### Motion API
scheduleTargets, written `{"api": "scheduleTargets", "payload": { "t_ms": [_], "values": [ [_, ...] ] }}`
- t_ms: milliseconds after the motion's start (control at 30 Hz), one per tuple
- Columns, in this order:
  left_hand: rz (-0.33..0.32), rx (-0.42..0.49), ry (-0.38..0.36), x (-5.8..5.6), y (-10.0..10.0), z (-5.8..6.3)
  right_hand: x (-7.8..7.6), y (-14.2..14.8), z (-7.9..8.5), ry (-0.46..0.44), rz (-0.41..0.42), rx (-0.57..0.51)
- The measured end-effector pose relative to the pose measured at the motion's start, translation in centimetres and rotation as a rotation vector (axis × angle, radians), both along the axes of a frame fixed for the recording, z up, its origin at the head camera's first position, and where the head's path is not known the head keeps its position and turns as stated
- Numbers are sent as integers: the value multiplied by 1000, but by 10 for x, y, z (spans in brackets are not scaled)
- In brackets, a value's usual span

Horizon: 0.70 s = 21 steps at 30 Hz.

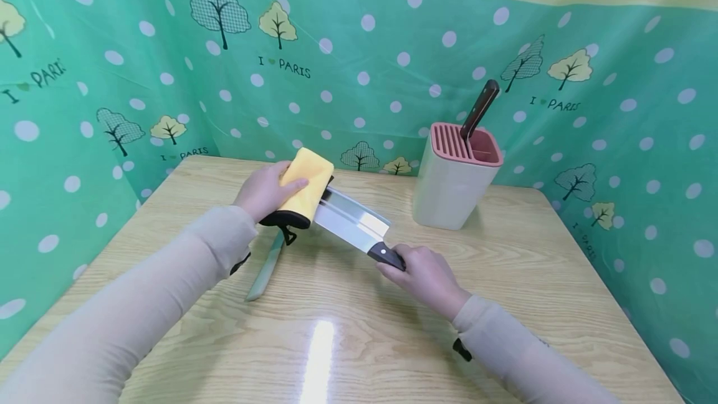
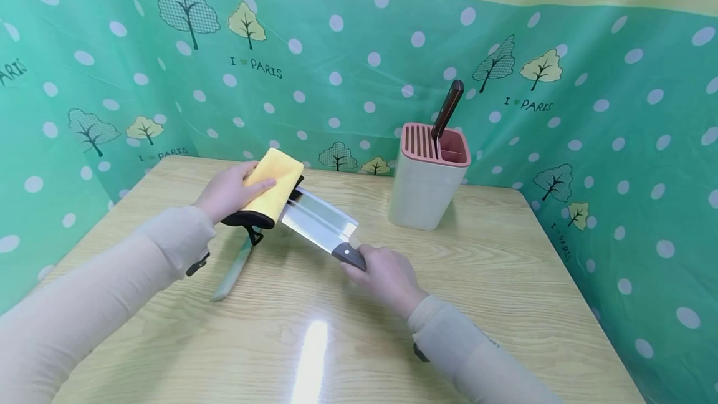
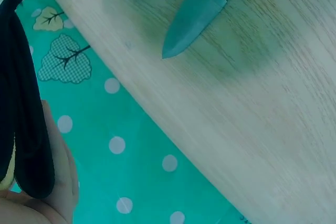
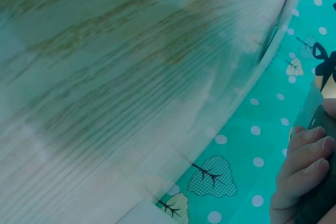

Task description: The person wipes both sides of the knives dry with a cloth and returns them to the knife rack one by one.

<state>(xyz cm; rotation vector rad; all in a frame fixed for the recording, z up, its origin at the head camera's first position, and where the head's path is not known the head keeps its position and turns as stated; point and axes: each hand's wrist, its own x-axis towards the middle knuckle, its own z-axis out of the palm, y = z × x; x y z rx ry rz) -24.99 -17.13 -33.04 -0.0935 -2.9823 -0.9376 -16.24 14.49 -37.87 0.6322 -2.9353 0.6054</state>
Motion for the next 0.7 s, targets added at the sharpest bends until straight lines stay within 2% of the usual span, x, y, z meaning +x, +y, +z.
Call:
{"api": "scheduleTargets", "payload": {
  "t_ms": [400,700],
  "values": [
    [38,35,-4,2,-9,-1,0,3,1,-3,-10,-7],
    [103,135,-10,3,-14,-5,-1,6,1,-26,-37,-13]
  ]
}}
